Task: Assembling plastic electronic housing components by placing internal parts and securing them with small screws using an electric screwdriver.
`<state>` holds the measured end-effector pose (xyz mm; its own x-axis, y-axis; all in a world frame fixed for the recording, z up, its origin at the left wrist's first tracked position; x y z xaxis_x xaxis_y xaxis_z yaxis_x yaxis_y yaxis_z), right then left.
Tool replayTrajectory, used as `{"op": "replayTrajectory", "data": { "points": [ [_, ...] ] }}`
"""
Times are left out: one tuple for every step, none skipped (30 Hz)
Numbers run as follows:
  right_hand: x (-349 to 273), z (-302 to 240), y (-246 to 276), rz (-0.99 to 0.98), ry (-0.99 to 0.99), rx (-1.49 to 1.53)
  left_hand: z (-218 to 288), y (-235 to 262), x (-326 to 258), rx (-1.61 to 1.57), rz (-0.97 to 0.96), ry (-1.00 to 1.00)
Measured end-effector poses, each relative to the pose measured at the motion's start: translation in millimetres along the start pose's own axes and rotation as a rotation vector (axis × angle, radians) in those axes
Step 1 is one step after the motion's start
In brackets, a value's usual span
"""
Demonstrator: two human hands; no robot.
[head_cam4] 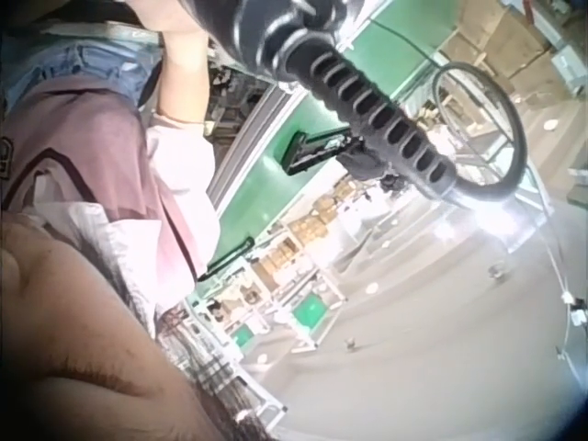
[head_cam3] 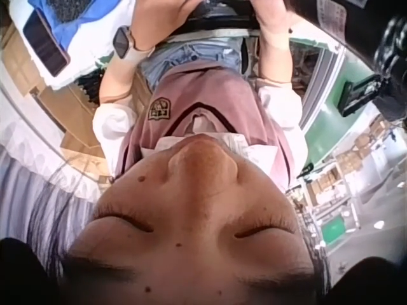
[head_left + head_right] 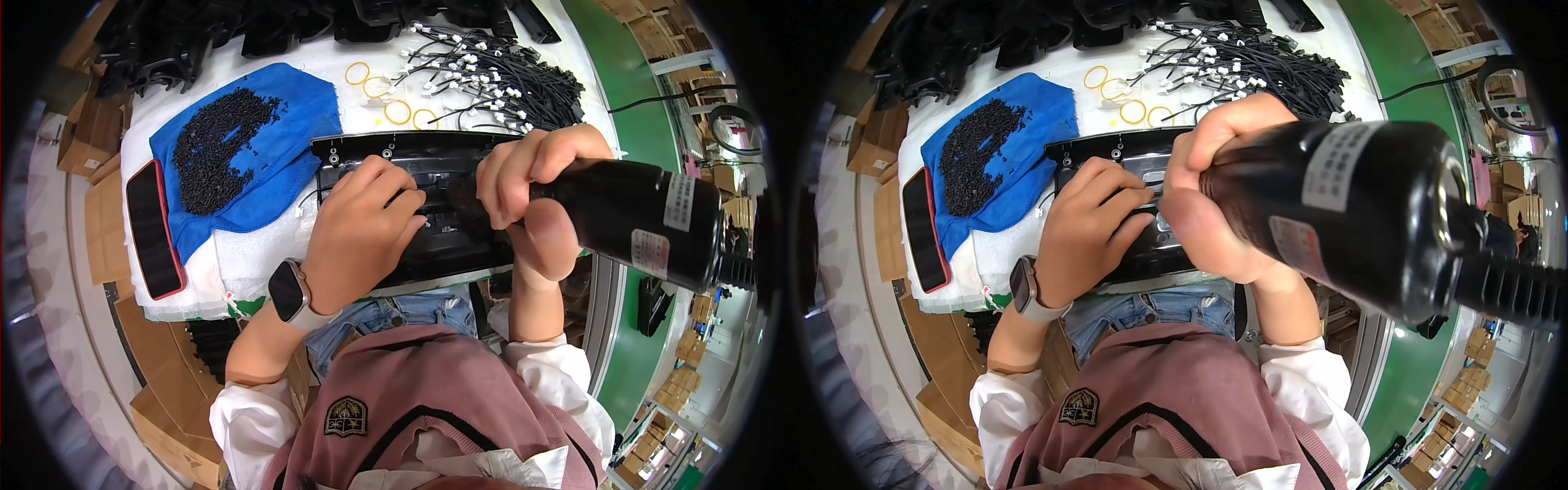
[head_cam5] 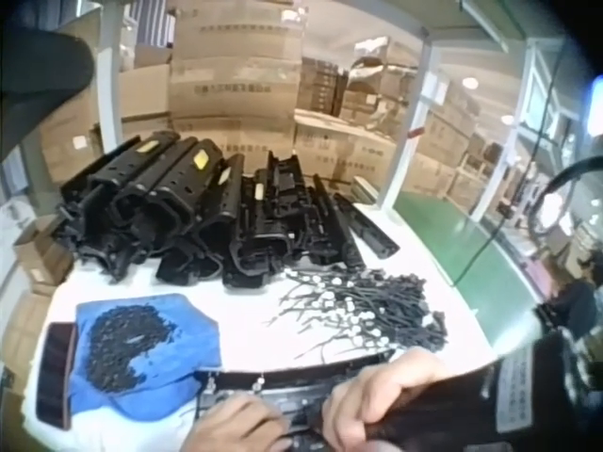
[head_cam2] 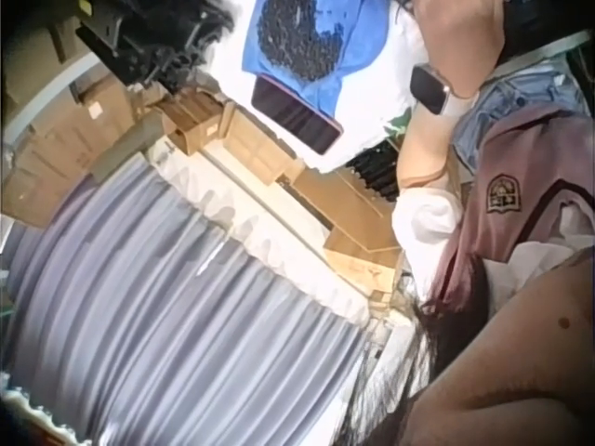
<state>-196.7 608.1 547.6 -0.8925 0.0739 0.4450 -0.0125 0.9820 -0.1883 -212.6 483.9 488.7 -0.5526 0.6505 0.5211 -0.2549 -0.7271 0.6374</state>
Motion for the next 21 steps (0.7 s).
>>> {"op": "replayTrajectory", "data": {
  "points": [
    [0, 1, -1, -0.002, 0.001, 0.003, 1, 0, 0, -0.003, 0.000, -0.007],
    [0, 1, -1, -0.001, 0.004, -0.059, 0, 1, 1, 0.001, 0.000, -0.006],
    [0, 1, -2, -0.001, 0.006, -0.121, 0, 1, 1, 0.009, -0.007, -0.013],
    [1, -1, -2, -0.005, 0.010, -0.115, 0, 2, 1, 0.022, -0.011, -0.020],
    [1, -7, 3, 0.014, 0.018, -0.054, 1, 4, 1, 0.030, -0.009, -0.018],
    [2, -15, 12, 0.033, 0.026, 0.007, 5, 2, 1, 0.105, -0.039, -0.044],
    [2, -24, 23, 0.050, 0.035, 0.069, 12, 1, 2, 0.184, -0.068, -0.070],
    [4, -34, 35, -0.068, 0.121, 0.126, 11, 1, -2, 0.198, -0.064, -0.053],
    [3, -49, 49, -0.065, 0.102, 0.148, 15, -3, -3, 0.278, -0.104, -0.070],
    [2, -64, 66, -0.177, 0.075, 0.190, 21, -8, 0, 0.354, -0.145, -0.099],
    [-1, -67, 82, -0.124, -0.028, 0.134, 22, -10, -2, 0.392, -0.165, -0.096],
    [-8, -69, 96, -0.062, -0.133, 0.066, 22, -12, -2, 0.393, -0.167, -0.098],
    [-12, -69, 110, 0.035, -0.248, -0.154, 25, -12, 0, 0.444, -0.136, -0.113],
    [-15, -68, 123, 0.135, -0.361, -0.375, 27, -11, 3, 0.493, -0.103, -0.129],
    [-18, -65, 138, 0.278, -0.426, -0.635, 28, -9, 7, 0.508, -0.103, -0.135],
    [-19, -55, 159, 0.324, -0.493, -0.913, 30, -10, 10, 0.502, -0.103, -0.150],
    [-15, -27, 173, 0.291, -0.565, -1.050, 24, -11, 7, 0.518, -0.154, -0.115],
    [-18, -13, 194, 0.318, -0.577, -1.234, 21, -14, 10, 0.510, -0.198, -0.108],
    [-21, -7, 209, 0.309, -0.434, -1.542, 21, -16, 14, 0.483, -0.208, -0.115],
    [-24, -2, 214, 0.333, -0.524, -1.689, 22, -17, 17, 0.480, -0.206, -0.131],
    [-26, -7, 213, 0.378, -0.429, -1.766, 22, -18, 19, 0.443, -0.220, -0.139]
  ]
}}
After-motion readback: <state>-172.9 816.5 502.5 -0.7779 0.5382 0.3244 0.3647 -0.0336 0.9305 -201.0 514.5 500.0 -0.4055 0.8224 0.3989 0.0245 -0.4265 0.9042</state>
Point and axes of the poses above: each hand's wrist, its own x-axis towards the middle knuckle, its own y-axis out of the back of the hand, z = x × y, the point moved 7 cm from there along x, towards the middle knuckle, and after that the axes turned 5 degrees about -y, right-handed, at the moved point
